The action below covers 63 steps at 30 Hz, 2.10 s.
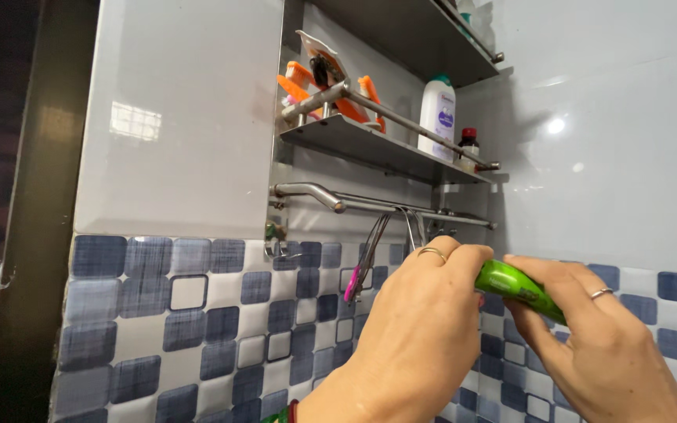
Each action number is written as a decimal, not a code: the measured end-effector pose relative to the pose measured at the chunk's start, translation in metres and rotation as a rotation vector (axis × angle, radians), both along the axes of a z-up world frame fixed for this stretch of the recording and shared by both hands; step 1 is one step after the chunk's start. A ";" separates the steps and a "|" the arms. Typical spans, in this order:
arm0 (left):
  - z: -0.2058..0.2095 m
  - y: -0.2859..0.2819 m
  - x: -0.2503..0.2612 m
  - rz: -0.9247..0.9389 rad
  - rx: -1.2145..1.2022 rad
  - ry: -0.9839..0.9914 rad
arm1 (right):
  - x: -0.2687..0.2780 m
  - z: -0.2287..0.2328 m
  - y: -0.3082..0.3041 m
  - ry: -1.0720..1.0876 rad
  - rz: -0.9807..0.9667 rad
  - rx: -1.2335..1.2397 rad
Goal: The person picks up a shampoo bottle, a soap bar, and a tube of toothpaste by hand from a stool and places them onto a metal wall rack, and moves small packets on the stool.
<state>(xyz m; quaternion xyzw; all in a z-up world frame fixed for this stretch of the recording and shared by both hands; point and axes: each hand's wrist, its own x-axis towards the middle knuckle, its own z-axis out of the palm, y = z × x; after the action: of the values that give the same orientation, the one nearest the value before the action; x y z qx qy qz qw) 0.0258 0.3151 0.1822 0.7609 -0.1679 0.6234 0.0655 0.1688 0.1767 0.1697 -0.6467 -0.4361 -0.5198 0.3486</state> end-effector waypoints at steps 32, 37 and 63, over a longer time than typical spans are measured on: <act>0.009 -0.002 0.039 -0.057 -0.143 0.064 | 0.098 0.017 0.017 1.157 1.172 -0.076; 0.014 -0.005 0.035 -0.146 -0.390 0.113 | 0.103 0.016 0.015 0.933 1.231 0.060; 0.095 0.006 0.035 0.483 0.238 -0.121 | 0.033 0.092 0.035 -0.215 0.051 0.099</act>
<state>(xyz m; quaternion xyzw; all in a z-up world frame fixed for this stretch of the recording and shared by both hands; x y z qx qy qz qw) 0.0611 0.3209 0.2767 0.7425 -0.0573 0.6412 -0.1851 0.2020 0.2114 0.2614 -0.5578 -0.4610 -0.5981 0.3445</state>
